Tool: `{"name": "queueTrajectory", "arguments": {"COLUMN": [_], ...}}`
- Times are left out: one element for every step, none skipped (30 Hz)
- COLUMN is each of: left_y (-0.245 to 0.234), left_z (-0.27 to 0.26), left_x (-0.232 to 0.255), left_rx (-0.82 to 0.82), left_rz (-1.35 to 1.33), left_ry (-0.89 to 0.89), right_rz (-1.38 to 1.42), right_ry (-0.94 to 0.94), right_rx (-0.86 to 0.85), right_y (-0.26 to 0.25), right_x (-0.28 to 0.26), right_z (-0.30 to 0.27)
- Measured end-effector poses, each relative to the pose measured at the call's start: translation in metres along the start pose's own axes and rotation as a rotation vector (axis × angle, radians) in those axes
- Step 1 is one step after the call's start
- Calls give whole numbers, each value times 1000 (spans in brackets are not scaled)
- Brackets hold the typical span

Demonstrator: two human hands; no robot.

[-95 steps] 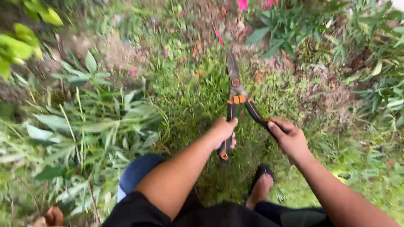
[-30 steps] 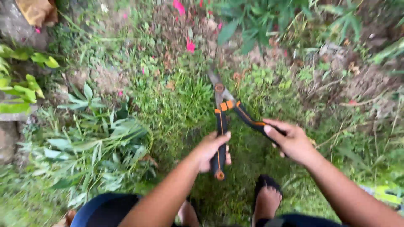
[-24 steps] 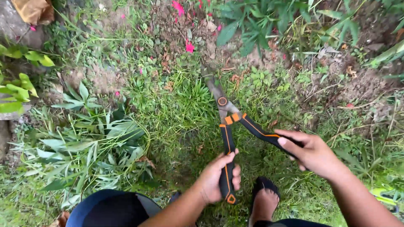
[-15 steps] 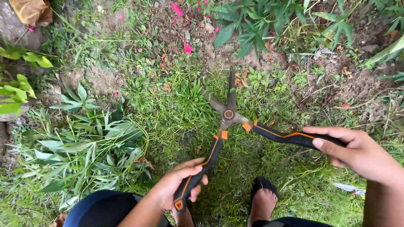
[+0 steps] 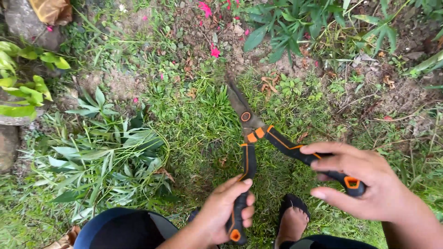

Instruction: The person uses garden shears to trim grass and weeds in a garden bed. They occasionally use their hands to pull weeds and gather cut plant material into a pile.

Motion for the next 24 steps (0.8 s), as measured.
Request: {"name": "queueTrajectory", "arguments": {"left_y": [1,3,6,12,16,20,24,28,31,37,42,47,48,55,60,63,70,78,77,69,61,50,43,37], "left_z": [4,10,17,21,22,22,24,25,26,24,23,21,17,12,5,0,-5,-10,-4,3,5,20,41,61], "left_x": [-4,-10,-14,-12,-13,-14,-19,-24,-29,-32,-38,-43,-42,-43,-47,-51,-49,-47,-34,-22,-14,-18,-10,-1], "left_rx": [5,-4,-20,-21,5,30,28,42,58,57,60,63,63,-30,-119,-115,-170,-225,-226,-54,122,125,43,-42], "left_rz": [-1,-15,-18,-10,11,33,38,53,64,63,62,60,55,90,122,113,138,164,163,317,467,462,244,27], "left_ry": [3,-18,-41,-39,10,59,62,59,61,68,66,64,63,47,25,19,50,80,85,63,24,13,33,48], "right_rz": [5,-155,-325,-328,-342,-355,-359,-273,-183,-184,-61,63,65,70,81,87,66,44,44,-57,-153,-149,-43,60], "right_ry": [-3,4,14,15,14,14,11,-9,-34,-41,-73,-104,-105,-63,-12,-5,15,36,32,192,365,374,62,-258], "right_rx": [1,23,52,60,89,118,122,145,164,164,143,121,116,222,326,319,278,239,237,225,208,202,405,599], "right_y": [-2,-8,-14,-17,-20,-23,-26,-29,-33,-38,-41,-43,-40,-43,-45,-50,-55,-61,-61,-58,-51,-31,-21,-11], "right_x": [-9,-16,-24,-19,-17,-16,-17,-19,-21,-18,-16,-14,-9,-2,3,19,39,59,36,8,-33,-21,-20,-19], "right_z": [5,10,14,14,11,8,5,2,1,-5,-11,-17,-34,-51,-71,-101,-126,-151,-97,-46,1,11,27,37]}}
Point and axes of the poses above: each hand's wrist, its own z-axis towards the middle knuckle, its own y-axis out of the palm, x = y × z, the point moved 5 cm from there along z, towards the middle knuckle, and after that the axes turned 9 degrees about -y, right-handed, at the moved point
